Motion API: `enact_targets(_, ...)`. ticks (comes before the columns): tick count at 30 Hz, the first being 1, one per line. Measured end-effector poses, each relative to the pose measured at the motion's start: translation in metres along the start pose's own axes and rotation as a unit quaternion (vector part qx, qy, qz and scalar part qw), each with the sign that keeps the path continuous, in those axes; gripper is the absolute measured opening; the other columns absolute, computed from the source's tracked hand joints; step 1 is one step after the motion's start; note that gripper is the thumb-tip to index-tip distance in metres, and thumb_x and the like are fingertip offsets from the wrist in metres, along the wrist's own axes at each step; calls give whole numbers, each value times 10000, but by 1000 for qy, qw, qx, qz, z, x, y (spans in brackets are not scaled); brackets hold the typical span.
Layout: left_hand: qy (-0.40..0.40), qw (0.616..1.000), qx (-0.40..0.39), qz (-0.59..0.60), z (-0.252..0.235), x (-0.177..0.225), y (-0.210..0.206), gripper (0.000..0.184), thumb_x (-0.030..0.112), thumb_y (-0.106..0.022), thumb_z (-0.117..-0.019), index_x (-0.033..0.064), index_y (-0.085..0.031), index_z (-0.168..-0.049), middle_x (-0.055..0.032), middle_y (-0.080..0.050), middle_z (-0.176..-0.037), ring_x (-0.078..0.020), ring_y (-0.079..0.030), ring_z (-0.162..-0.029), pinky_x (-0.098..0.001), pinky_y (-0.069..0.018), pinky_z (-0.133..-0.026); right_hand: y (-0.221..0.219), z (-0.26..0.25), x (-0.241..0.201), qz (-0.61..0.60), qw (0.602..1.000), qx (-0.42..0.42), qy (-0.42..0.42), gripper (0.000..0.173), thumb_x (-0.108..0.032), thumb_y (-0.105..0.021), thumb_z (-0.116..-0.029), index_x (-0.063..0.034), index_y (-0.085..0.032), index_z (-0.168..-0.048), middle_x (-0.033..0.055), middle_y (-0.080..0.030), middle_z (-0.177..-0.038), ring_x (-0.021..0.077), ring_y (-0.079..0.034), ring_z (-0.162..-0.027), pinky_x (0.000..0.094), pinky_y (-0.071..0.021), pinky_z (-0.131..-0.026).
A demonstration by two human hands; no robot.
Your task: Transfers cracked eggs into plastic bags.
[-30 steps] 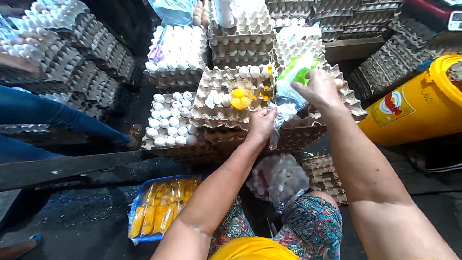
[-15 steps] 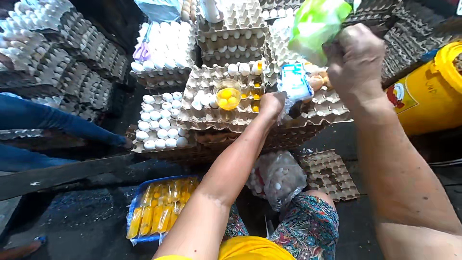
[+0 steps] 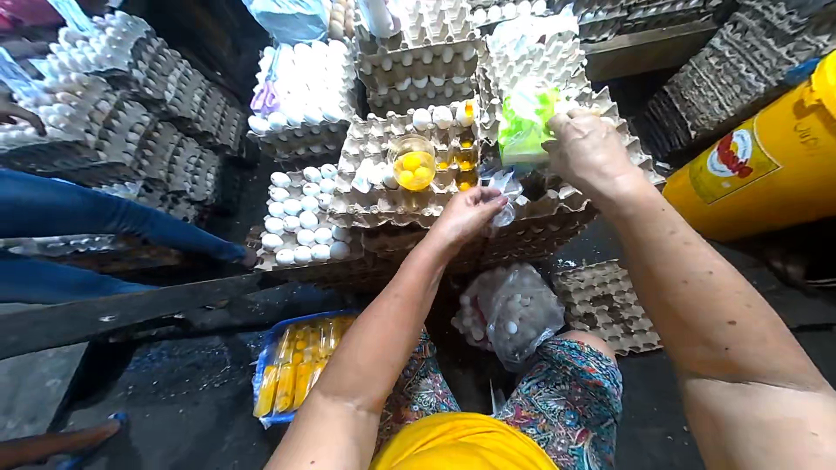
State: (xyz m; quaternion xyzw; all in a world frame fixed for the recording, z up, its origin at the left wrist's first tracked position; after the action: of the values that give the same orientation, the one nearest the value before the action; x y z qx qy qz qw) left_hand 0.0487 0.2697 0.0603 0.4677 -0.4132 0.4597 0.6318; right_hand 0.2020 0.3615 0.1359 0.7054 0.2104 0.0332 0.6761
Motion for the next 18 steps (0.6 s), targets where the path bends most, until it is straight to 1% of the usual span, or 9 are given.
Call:
enact_targets(2, -1, 1000, -6, -10, 21, -13, 3, 408, 223, -679, -997, 4, -592, -1330, -143, -693, -1037, -171, -660, -878, -380, -557, -853, 2, 2, -2, -10, 1000, -5, -1, 331, -140, -633, -996, 82, -615, -1240, 340, -584, -1274, 548, -593, -1158, 710, -473, -926)
enact_targets(4, 5, 999, -6, -36, 44, -27, 7, 357, 233, -695, -987, 10, -620, -1255, -113, -688, -935, -157, -640, -805, -368, -550, -791, 7, 11, -6, -27, 1000, 13, -5, 384, -160, -652, -992, 104, -596, -1264, 361, -559, -1306, 563, -583, -1166, 715, -462, -945)
enact_targets(6, 22, 998, 2, -52, 65, -38, 12, 245, 220, -658, -1011, 9, -659, -1136, -102, -681, -912, -151, -628, -791, -363, -538, -780, 15, 29, -15, -51, 997, 55, -4, 439, -202, -632, -1013, 99, -565, -1326, 369, -518, -1364, 573, -582, -1164, 716, -466, -943)
enact_targets(8, 23, 999, 16, -41, 76, -50, 19, 214, 215, -632, -1029, 12, -677, -1079, -87, -679, -910, -133, -630, -797, -346, -540, -785, 18, 60, -30, -101, 989, 105, 18, 441, -246, -585, -1042, 64, -565, -1355, 350, -532, -1356, 539, -618, -1108, 691, -495, -908)
enact_targets(9, 15, 999, 25, -25, 81, -55, 22, 209, 214, -626, -1033, 16, -676, -1076, -77, -676, -911, -121, -628, -803, -336, -539, -788, 13, 80, -41, -143, 983, 112, 34, 428, -268, -562, -1057, 52, -578, -1341, 327, -565, -1301, 500, -637, -1057, 664, -511, -885)
enact_targets(11, -1, 999, 43, 18, 90, -64, 25, 194, 202, -620, -1034, 21, -668, -1083, -65, -674, -920, -108, -629, -820, -325, -540, -802, -23, 117, -63, -256, 963, 60, 57, 435, -354, -580, -1049, -7, -602, -1311, 231, -652, -1150, 367, -674, -931, 577, -561, -802)
enact_targets(14, -4, 995, 42, 85, 106, -73, 22, 154, 151, -626, -1024, 17, -656, -1093, -49, -668, -933, -87, -624, -835, -295, -538, -814, -97, 152, -82, -405, 912, -68, 11, 522, -388, -723, -954, -51, -617, -1339, 158, -681, -1180, 265, -693, -937, 496, -585, -820)
enact_targets(17, 15, 987, 49, 152, 121, -87, 20, 137, 127, -608, -1030, 14, -633, -1103, -27, -650, -929, -69, -618, -834, -268, -537, -819, -132, 175, -90, -539, 842, -26, -24, 206, -209, -708, -963, -51, -682, -1092, 24, -698, -880, 86, -648, -689, 274, -565, -628)
enact_targets(18, 24, 983, 59, 173, 125, -95, 19, 139, 132, -603, -1034, 16, -627, -1106, -21, -642, -923, -64, -609, -823, -260, -531, -809, -138, 182, -93, -560, 828, -14, -28, 141, -159, -682, -977, -38, -676, -1049, 12, -690, -830, 61, -637, -652, 241, -558, -605)
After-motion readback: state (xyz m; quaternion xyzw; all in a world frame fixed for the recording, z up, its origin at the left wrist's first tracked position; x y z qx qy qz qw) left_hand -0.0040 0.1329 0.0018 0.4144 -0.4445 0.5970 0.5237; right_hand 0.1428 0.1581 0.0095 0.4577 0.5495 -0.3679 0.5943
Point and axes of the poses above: each hand's wrist, its own z-axis away from the middle knuckle, its own y-axis out of the back of the hand, x = y × z, the point moved 8 cm from there along -z, towards the middle knuckle
